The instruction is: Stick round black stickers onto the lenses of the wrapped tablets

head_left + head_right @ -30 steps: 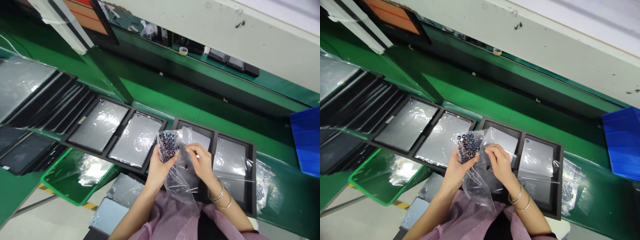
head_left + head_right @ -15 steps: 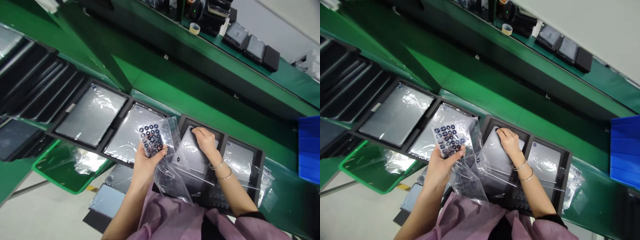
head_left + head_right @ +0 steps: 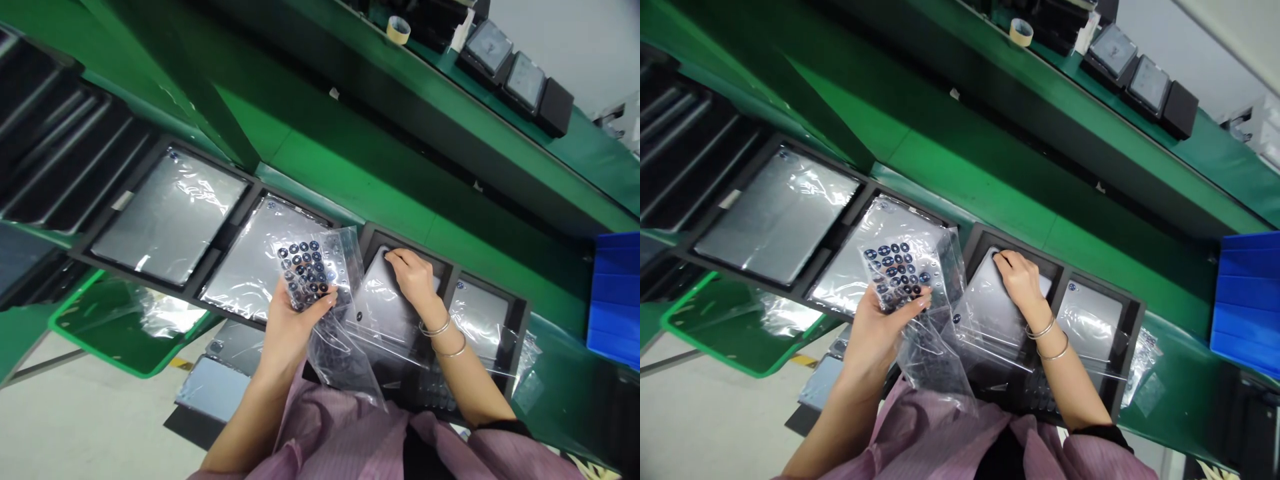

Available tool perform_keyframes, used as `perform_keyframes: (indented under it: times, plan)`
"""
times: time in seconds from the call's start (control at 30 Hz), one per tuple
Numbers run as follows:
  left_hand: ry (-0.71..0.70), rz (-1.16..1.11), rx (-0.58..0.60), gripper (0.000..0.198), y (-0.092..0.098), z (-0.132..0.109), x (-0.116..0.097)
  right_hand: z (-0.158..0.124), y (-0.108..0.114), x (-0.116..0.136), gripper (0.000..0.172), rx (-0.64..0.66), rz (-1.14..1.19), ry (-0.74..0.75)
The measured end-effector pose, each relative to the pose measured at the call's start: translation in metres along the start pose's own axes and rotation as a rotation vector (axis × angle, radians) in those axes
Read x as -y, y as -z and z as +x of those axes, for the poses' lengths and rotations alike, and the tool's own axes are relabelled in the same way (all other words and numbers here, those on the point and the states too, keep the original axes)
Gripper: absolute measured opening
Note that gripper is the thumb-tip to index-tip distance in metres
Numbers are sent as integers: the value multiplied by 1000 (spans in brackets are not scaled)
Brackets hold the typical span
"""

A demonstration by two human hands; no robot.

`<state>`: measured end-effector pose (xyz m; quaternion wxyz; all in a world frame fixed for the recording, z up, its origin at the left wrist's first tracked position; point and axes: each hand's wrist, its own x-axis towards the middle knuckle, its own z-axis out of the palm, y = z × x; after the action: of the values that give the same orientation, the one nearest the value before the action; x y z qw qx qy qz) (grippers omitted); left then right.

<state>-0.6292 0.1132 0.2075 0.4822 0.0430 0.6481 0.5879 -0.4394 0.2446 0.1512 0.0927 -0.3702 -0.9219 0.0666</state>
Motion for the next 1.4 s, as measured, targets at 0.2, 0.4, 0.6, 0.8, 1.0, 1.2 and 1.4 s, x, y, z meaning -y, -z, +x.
perform_keyframes:
  times: [0.2, 0.4, 0.6, 0.8, 1.0, 1.2, 1.4]
  plan:
    - [11, 1, -9, 42, -2, -1, -1, 5, 8, 3, 30, 103, 11, -30]
    - [21, -2, 7, 42, -5, 0, 1, -4, 15, 7, 40, 230, -64, -83]
    - [-16, 1, -5, 42, -6, -8, -1, -3, 25, 10, 52, 257, 18, -123]
    - [-83, -3, -7, 45, 2, -21, -5, 4, 22, 14, 53, 329, -12, -249]
    - [-179, 21, 79, 44, -13, -43, -6, 7, 39, 6, 41, 321, 200, -266]
    - [-315, 106, 338, 47, -56, -78, 2, -63, 104, 0, 57, 126, 995, -136]
    - [-340, 217, 809, 58, -120, -106, 41, -167, 123, -8, 51, 2, 1368, -353]
